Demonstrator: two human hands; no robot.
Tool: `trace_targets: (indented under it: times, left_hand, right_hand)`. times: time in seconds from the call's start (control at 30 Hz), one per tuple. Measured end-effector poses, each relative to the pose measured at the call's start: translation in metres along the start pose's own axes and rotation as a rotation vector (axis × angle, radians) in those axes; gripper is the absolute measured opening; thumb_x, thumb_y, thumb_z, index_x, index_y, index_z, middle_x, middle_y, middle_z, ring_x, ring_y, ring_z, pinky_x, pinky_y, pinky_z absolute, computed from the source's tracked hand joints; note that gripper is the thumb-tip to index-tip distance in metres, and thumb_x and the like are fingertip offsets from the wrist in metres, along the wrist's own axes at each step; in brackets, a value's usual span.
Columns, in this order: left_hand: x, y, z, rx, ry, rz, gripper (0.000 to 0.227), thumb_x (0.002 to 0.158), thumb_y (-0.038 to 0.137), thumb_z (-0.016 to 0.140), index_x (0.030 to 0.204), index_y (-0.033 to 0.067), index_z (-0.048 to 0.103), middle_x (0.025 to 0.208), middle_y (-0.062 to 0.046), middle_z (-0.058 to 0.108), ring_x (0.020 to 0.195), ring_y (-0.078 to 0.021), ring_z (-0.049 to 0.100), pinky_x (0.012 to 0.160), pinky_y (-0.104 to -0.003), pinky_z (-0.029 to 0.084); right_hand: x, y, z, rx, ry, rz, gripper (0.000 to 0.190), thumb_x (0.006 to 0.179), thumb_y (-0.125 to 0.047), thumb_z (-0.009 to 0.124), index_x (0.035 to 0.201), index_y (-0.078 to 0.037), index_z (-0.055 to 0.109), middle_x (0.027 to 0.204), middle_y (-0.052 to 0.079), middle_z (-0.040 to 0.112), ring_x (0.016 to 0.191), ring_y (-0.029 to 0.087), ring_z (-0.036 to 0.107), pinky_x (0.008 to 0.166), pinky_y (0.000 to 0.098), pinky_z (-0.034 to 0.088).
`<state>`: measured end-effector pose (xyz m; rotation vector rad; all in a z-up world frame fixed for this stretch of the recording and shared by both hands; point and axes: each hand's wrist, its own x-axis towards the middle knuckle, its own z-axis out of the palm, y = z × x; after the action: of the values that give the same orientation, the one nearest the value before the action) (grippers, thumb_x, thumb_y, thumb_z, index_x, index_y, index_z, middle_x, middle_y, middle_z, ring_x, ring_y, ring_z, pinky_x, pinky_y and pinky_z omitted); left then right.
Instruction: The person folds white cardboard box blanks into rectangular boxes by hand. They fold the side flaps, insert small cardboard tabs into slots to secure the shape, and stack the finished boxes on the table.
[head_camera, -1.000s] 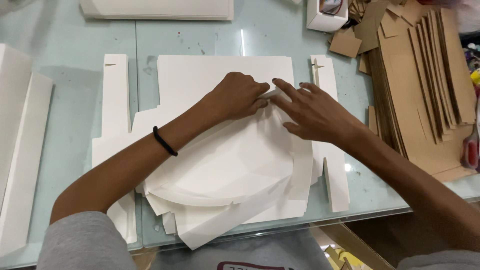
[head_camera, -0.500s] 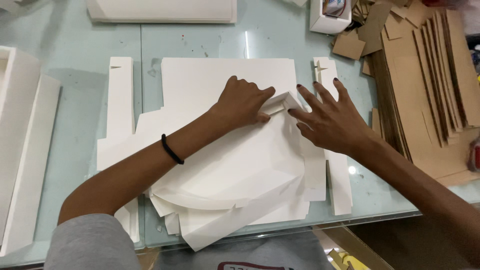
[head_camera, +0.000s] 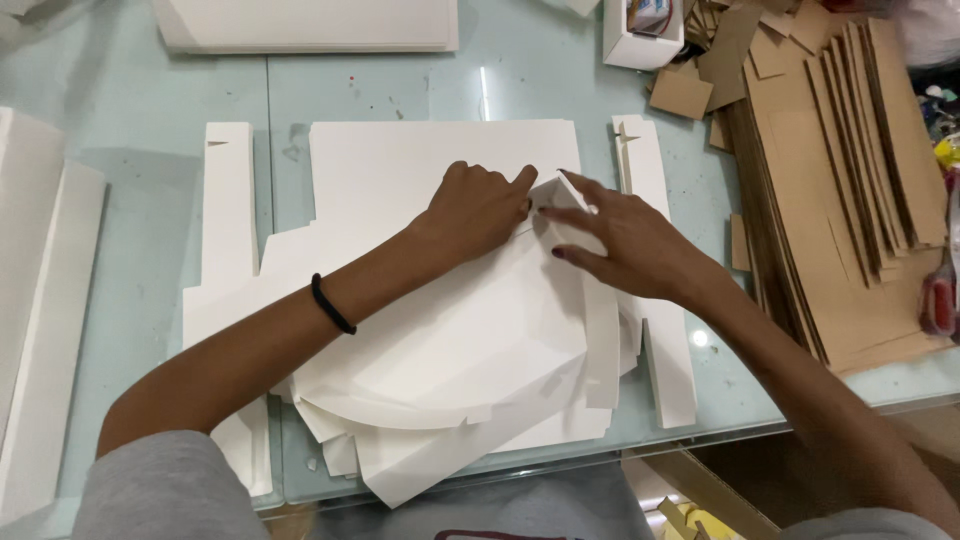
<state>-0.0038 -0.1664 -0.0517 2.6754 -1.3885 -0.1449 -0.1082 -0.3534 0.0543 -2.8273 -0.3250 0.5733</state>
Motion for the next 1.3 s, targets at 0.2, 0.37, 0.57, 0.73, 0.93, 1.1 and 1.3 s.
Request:
trace_targets:
  times: [0.2, 0.37, 0.57, 0.73, 0.93, 1.1, 1.3]
  left_hand:
    - [0.000, -0.008, 0.000, 0.021, 0.063, -0.005, 0.027, 0.103, 0.024, 0.055, 0.114, 0.0008, 0.063, 0.058, -0.009, 0.062, 0.053, -0.0271, 0.066, 0.066, -0.042, 0.052]
    - [0.009, -0.006, 0.013, 0.046, 0.085, 0.011, 0.013, 0.097, 0.014, 0.060, 0.092, 0.0026, 0.063, 0.050, -0.005, 0.056, 0.045, -0.0231, 0.060, 0.062, -0.040, 0.053]
    - [0.013, -0.010, 0.005, 0.097, 0.127, 0.044, 0.009, 0.089, 0.012, 0.062, 0.093, 0.0041, 0.065, 0.050, -0.003, 0.053, 0.046, -0.0238, 0.062, 0.054, -0.039, 0.048]
    - [0.000, -0.059, -0.066, -0.173, -0.038, -0.524, 0.094, 0.093, 0.009, 0.052, 0.169, 0.0325, 0.002, 0.090, -0.016, 0.072, 0.077, -0.0407, 0.068, 0.063, -0.052, 0.049]
    - [-0.126, -0.070, -0.120, -0.450, 0.037, -0.916, 0.035, 0.111, 0.027, 0.045, 0.119, 0.0024, 0.068, 0.059, -0.012, 0.071, 0.075, -0.0251, 0.071, 0.080, -0.046, 0.050]
    - [-0.177, -0.024, -0.139, -0.263, -0.372, -0.991, 0.046, 0.105, 0.056, 0.042, 0.128, 0.0287, 0.071, 0.078, -0.002, 0.081, 0.091, -0.0243, 0.076, 0.084, -0.044, 0.056]
    - [-0.136, -0.028, -0.075, -0.239, 0.302, -0.467, 0.038, 0.100, 0.036, 0.068, 0.128, 0.0112, 0.071, 0.092, -0.008, 0.074, 0.084, -0.0278, 0.072, 0.082, -0.047, 0.055]
  right_hand:
    - [0.019, 0.014, 0.019, 0.147, 0.383, -0.013, 0.039, 0.107, -0.019, 0.055, 0.145, -0.009, 0.059, 0.123, 0.016, 0.070, 0.107, 0.036, 0.072, 0.085, 0.0514, 0.055]
    - [0.048, 0.027, 0.043, -0.149, 0.382, -0.026, 0.028, 0.105, -0.017, 0.058, 0.127, -0.010, 0.073, 0.096, 0.008, 0.077, 0.082, 0.026, 0.076, 0.064, 0.0361, 0.058]
    - [0.053, 0.018, 0.019, -0.099, 0.348, -0.028, 0.029, 0.102, -0.009, 0.058, 0.126, -0.006, 0.074, 0.089, 0.012, 0.076, 0.072, 0.027, 0.073, 0.057, 0.0364, 0.054]
    - [0.048, 0.016, -0.047, -0.071, 0.644, -0.282, 0.038, 0.112, -0.016, 0.056, 0.146, 0.000, 0.058, 0.133, 0.028, 0.066, 0.117, 0.042, 0.062, 0.098, 0.0601, 0.048]
    - [-0.018, 0.023, -0.037, 0.139, 0.828, -0.227, 0.020, 0.111, 0.001, 0.064, 0.130, 0.000, 0.070, 0.112, 0.019, 0.073, 0.098, 0.027, 0.067, 0.085, 0.0431, 0.057]
    - [-0.015, 0.015, 0.020, 0.145, 0.475, -0.018, 0.039, 0.099, -0.027, 0.067, 0.133, -0.008, 0.068, 0.113, 0.010, 0.069, 0.085, 0.024, 0.065, 0.068, 0.0386, 0.052]
    - [0.003, -0.005, 0.029, 0.006, 0.503, -0.088, 0.018, 0.097, -0.020, 0.073, 0.111, -0.012, 0.080, 0.086, 0.004, 0.073, 0.070, 0.022, 0.067, 0.056, 0.0343, 0.051]
